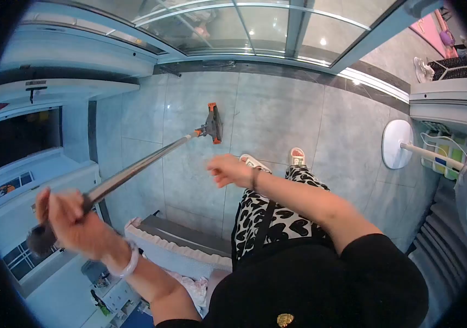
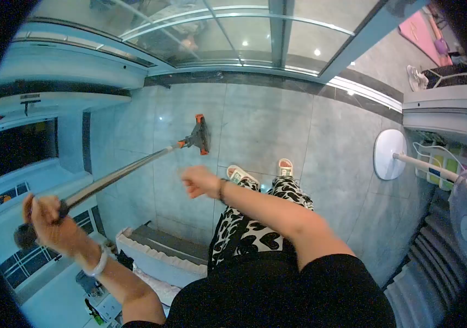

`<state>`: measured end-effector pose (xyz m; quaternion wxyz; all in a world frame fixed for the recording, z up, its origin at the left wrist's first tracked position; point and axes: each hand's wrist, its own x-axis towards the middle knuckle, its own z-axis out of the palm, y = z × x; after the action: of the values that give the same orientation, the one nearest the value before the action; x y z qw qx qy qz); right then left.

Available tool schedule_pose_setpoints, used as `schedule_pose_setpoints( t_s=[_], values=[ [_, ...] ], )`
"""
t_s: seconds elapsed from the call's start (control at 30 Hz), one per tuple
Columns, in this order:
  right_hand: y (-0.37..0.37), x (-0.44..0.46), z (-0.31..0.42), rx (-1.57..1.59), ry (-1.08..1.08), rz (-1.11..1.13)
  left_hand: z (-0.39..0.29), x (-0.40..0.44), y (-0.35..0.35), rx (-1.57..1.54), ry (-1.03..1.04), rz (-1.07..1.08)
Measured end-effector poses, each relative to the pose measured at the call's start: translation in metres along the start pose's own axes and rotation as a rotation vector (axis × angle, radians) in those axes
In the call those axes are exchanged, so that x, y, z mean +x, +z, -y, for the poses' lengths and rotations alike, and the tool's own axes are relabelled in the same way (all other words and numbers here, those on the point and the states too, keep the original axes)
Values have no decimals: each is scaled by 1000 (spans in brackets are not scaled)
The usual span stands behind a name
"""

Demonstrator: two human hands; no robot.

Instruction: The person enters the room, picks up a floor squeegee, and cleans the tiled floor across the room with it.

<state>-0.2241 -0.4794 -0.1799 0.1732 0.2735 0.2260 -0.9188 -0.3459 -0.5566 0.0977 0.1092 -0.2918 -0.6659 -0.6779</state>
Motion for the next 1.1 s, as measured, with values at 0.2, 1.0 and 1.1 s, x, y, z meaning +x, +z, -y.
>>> schedule_pose_setpoints(
  t_s=[0.2, 1.0, 1.1],
  values=[
    [-86, -6, -25, 43, -62, -594, 77, 35, -62, 76, -82, -92],
    [-36, 168, 24, -136, 47, -748, 130, 179, -237, 55, 2, -194],
    [-24, 194, 40, -112, 29, -743, 95, 239, -284, 139, 239, 245]
  ],
)
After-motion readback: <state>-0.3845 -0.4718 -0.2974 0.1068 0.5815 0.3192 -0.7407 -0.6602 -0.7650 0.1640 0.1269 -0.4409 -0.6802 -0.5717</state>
